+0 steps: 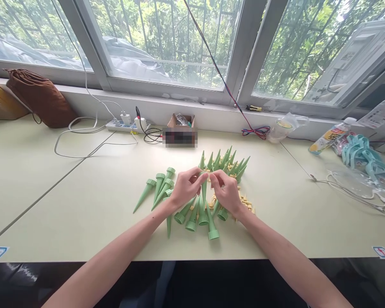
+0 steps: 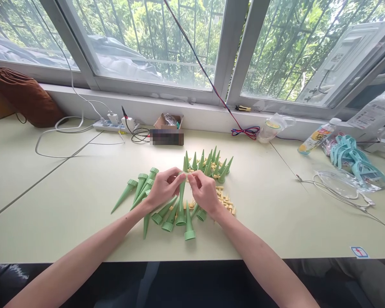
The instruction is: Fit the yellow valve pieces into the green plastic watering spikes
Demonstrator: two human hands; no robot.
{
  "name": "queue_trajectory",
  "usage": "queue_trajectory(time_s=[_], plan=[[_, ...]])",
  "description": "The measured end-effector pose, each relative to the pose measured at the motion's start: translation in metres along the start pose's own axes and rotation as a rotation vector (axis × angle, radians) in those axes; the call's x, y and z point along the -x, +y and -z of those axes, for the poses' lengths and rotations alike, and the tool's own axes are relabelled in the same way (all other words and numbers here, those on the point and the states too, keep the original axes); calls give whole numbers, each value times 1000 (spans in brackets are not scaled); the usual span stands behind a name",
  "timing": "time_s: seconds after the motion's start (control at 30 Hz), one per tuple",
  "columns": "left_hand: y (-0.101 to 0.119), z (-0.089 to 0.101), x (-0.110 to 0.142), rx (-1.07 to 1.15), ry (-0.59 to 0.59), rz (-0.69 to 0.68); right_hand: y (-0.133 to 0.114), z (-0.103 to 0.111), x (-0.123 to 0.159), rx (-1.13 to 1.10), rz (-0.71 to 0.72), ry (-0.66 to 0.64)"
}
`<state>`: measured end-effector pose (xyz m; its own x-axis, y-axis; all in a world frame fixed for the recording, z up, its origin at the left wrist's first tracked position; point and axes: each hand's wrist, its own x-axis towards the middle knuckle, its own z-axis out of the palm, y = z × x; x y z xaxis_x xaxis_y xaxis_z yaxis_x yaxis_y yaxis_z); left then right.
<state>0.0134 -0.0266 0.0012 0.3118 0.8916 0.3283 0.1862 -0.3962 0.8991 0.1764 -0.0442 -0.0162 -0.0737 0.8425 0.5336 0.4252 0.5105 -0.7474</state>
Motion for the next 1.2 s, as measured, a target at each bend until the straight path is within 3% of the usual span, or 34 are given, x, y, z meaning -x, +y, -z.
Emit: queue_trajectory(time_s=[0.17,0.5,0.8,1.2], plan=[[2,2,-2,156,13,82,-3,1,-1,16,38,-36],[0,5,-5,234,32,224,8,-1,-1,111,143,-68],[1,3,-6,284,-28,175,11,-1,-2,117,132,-22],[-6,5,-5,222,-44,114,11,0,-1,77,101,-71]])
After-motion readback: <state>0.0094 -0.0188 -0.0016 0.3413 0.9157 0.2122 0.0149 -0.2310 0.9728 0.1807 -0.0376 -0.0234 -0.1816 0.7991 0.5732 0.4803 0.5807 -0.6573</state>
